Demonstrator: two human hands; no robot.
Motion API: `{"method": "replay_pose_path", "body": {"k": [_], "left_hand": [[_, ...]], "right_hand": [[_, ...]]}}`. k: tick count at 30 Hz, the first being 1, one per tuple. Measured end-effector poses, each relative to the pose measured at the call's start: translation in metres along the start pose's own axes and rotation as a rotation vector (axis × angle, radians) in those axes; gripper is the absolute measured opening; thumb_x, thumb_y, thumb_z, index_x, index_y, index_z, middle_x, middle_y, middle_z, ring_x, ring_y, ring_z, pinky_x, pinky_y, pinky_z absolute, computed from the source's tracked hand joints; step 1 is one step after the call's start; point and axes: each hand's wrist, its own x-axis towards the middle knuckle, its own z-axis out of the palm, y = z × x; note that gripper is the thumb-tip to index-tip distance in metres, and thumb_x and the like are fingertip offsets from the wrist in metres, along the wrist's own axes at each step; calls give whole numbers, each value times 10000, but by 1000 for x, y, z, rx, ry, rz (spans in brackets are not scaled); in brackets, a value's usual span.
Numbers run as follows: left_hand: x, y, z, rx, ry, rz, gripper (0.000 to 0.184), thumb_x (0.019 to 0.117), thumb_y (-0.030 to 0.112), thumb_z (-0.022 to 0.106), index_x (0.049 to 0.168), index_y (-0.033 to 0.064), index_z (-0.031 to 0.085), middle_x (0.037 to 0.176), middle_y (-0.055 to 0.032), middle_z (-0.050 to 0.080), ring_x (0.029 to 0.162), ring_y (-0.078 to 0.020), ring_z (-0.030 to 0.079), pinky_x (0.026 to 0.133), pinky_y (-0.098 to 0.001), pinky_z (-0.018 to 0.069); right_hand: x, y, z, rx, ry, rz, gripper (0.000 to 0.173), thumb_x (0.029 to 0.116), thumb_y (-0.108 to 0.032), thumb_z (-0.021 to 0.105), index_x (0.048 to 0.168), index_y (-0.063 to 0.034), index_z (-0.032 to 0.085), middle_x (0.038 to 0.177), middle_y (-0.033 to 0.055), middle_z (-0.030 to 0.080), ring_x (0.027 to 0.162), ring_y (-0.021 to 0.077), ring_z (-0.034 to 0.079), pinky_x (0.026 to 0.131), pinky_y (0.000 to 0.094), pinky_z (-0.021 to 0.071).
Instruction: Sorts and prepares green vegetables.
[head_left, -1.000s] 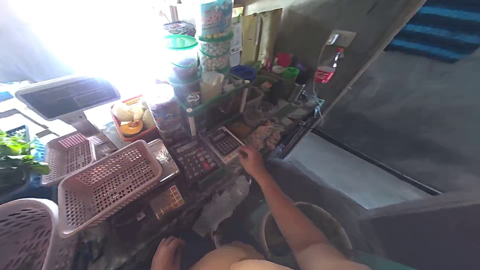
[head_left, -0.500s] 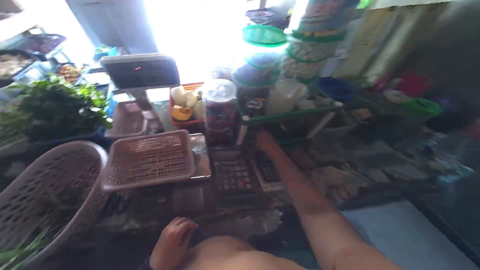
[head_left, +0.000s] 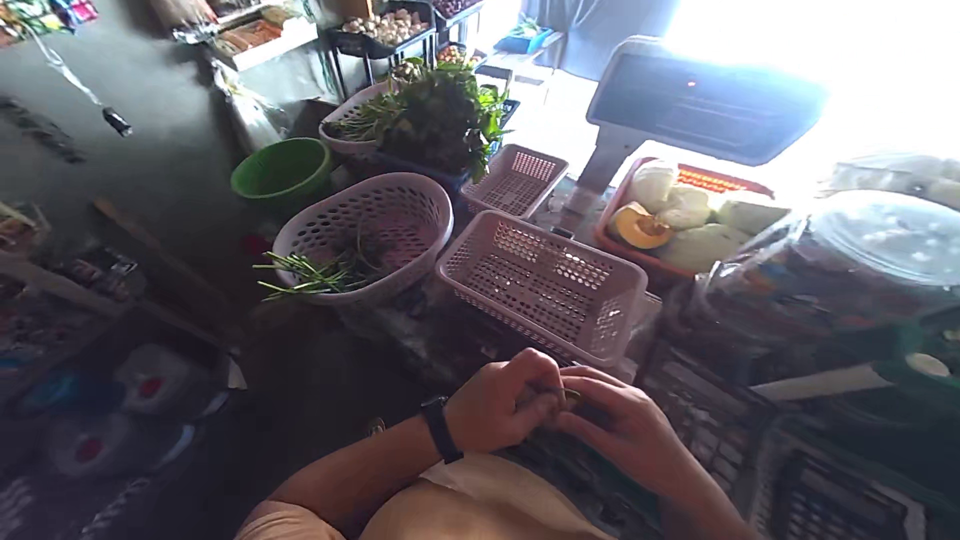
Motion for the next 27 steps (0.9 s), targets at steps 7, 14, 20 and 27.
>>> {"method": "replay_pose_path", "body": {"k": [7,14,20,27], "left_hand": [[-35,-10,-88,-332,146,-112,208,978,-35,581,1162,7,493,1009,-60,681,847,-84,666,720,-249,564],[-104,-58,-186,-752,132,-151,119,1007,68,598,1096,142,626,1108,4,686,1031,-133,677,924,-363,580],[-200,-80,-292,-269,-11,-594,289,976,124,629,1234,-6,639,1258,-114,668,1149,-170,654,1010,-363,547],[-263,-81,-364,152,194,-995,494,964,208,668,1412,45,538,1062,-124,704,907,-216,697,848,-421,585]], "right_hand": [[70,8,72,768,-117,20,146,992,-247,632,958,-155,740,1021,-39,704,910,52,659,802,235,564],[175,0,169,1495,-482,-28,774,981,-501,576,1648,-348,213,878,-41,687,468,-25,497,425,122,432],[330,15,225,665,-119,392,557,982,-225,606,1516,-178,456,1171,27,658,876,119,656,797,316,587],[492,167,292,214,310,892,462,1010,-223,650,1387,21,542,1295,220,619,1136,305,619,962,482,521]]}}
